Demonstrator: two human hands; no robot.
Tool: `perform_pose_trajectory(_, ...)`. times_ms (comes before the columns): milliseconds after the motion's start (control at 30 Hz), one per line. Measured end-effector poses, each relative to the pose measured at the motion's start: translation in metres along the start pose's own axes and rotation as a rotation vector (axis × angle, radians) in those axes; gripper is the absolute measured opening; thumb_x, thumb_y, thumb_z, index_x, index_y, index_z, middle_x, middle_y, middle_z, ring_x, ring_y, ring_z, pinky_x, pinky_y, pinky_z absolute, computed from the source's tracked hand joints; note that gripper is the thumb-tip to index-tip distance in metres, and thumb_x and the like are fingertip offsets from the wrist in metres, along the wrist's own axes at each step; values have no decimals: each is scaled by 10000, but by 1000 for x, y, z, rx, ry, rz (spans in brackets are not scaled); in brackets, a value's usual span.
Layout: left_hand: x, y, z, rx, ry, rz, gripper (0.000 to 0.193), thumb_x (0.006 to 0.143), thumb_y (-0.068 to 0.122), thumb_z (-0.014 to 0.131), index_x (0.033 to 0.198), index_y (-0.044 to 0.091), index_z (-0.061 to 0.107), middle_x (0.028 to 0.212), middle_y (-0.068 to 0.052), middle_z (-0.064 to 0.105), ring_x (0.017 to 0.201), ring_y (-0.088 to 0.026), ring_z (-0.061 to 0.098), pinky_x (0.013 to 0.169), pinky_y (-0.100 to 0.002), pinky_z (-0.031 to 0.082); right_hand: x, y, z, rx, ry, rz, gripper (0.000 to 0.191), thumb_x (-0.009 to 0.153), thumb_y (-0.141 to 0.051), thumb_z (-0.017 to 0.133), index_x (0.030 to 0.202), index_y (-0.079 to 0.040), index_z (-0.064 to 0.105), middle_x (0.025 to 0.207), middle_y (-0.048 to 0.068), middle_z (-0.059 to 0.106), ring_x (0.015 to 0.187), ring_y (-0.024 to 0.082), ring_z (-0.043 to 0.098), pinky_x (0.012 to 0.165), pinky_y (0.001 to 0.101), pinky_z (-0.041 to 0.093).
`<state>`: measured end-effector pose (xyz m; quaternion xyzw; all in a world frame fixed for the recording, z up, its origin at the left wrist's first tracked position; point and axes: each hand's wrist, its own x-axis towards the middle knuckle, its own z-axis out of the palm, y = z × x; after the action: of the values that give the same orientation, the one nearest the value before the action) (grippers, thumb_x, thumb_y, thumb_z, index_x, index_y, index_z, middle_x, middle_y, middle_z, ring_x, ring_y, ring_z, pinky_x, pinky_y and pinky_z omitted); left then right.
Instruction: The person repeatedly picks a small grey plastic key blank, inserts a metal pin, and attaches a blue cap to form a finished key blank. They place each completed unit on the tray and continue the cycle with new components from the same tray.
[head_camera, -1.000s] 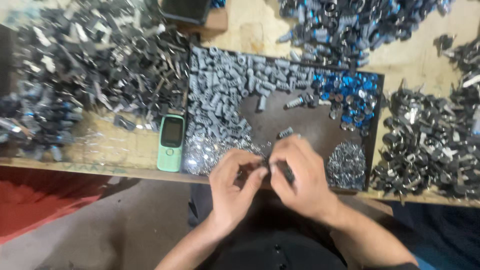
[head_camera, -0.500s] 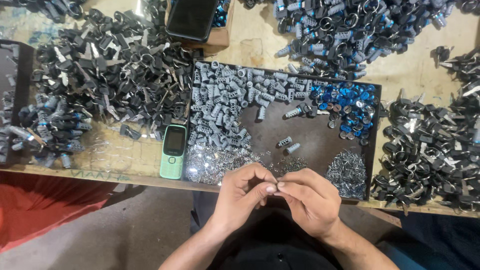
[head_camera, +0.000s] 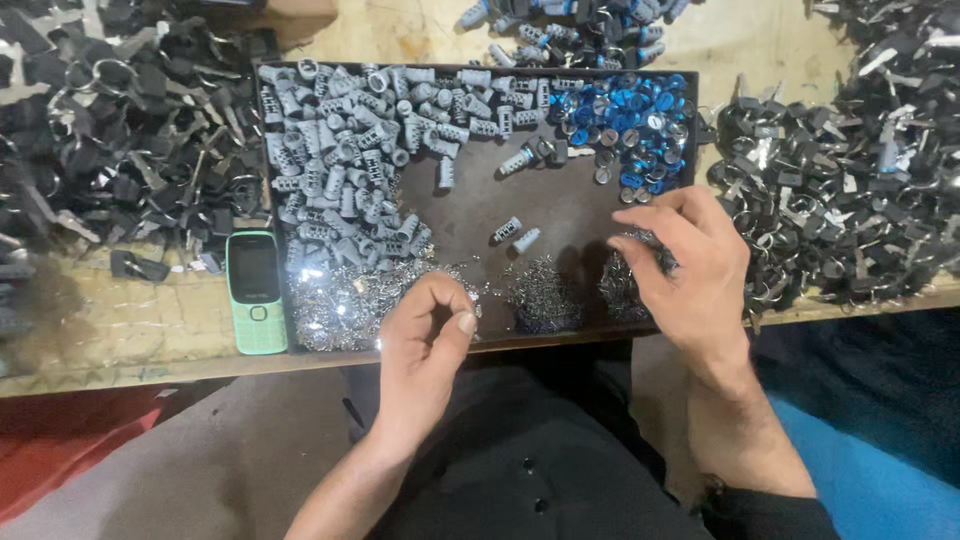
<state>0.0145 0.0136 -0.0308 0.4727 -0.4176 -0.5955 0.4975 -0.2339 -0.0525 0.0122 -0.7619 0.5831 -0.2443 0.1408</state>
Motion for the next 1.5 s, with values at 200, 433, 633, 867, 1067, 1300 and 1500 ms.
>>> perform_pose_trajectory(200, 7, -8, 7, 77, 7, 43, 109, 965, 62, 623, 907, 49, 532, 818, 31, 490, 710, -46, 417, 625, -228, 359, -6, 11, 12, -52, -148, -127, 170, 810, -71, 800, 969, -125, 770, 924, 41, 616, 795, 224, 591, 725, 385, 424)
perform_pose_trajectory(433, 5, -8, 5, 163, 12, 118, 119, 951, 77, 663, 911, 47, 554, 848, 10, 538, 706, -53, 456, 621, -228, 372, -4, 7, 16, -46, -217, -240, 200, 811, -41, 757, 979, -148, 775, 935, 24, 578, 893, 235, 560, 794, 386, 376)
perform_pose_trajectory(633, 5, -9, 4, 142, 12, 124, 119, 952, 84, 668, 919, 45, 559, 857, 3, 551, 714, -65, 470, 631, -235, 386, -1, 9, 15, -118, -240, -258, 213, 813, -51, 759, 997, -156, 783, 919, 11, 572, 876, 226, 552, 784, 395, 370)
perform_pose_trajectory(867, 5, -9, 3, 151, -2, 145, 111, 949, 84, 666, 923, 45, 566, 860, 0, 558, 718, -69, 481, 637, -236, 392, 12, 18, 27, -119, -203, -213, 167, 807, -107, 819, 916, -109, 692, 910, 48, 584, 896, 271, 572, 790, 416, 380)
perform_pose_trajectory(1067, 6, -1, 4, 182, -35, 107, 105, 938, 74, 662, 913, 43, 564, 842, -1, 549, 717, -68, 474, 635, -237, 388, 11, -2, 27, 23, -109, -122, 183, 831, -28, 750, 937, -66, 606, 920, 90, 578, 838, 270, 577, 755, 385, 447)
perform_pose_trajectory(1300, 6, -3, 23, -321, -146, -224, 68, 994, 75, 653, 957, 41, 608, 840, 39, 551, 713, -37, 475, 621, -210, 387, -27, -38, 18, 567, -246, -87, 126, 906, 11, 636, 1006, -32, 572, 1004, 111, 615, 838, 206, 623, 750, 304, 517)
perform_pose_trajectory(1500, 3, -8, 31, -461, -154, -287, 71, 1000, 100, 655, 982, 50, 609, 854, 42, 571, 702, -27, 484, 603, -193, 388, -26, -37, 28, 536, -151, -223, 156, 915, -8, 676, 1025, -38, 570, 985, 123, 642, 851, 228, 636, 741, 304, 525)
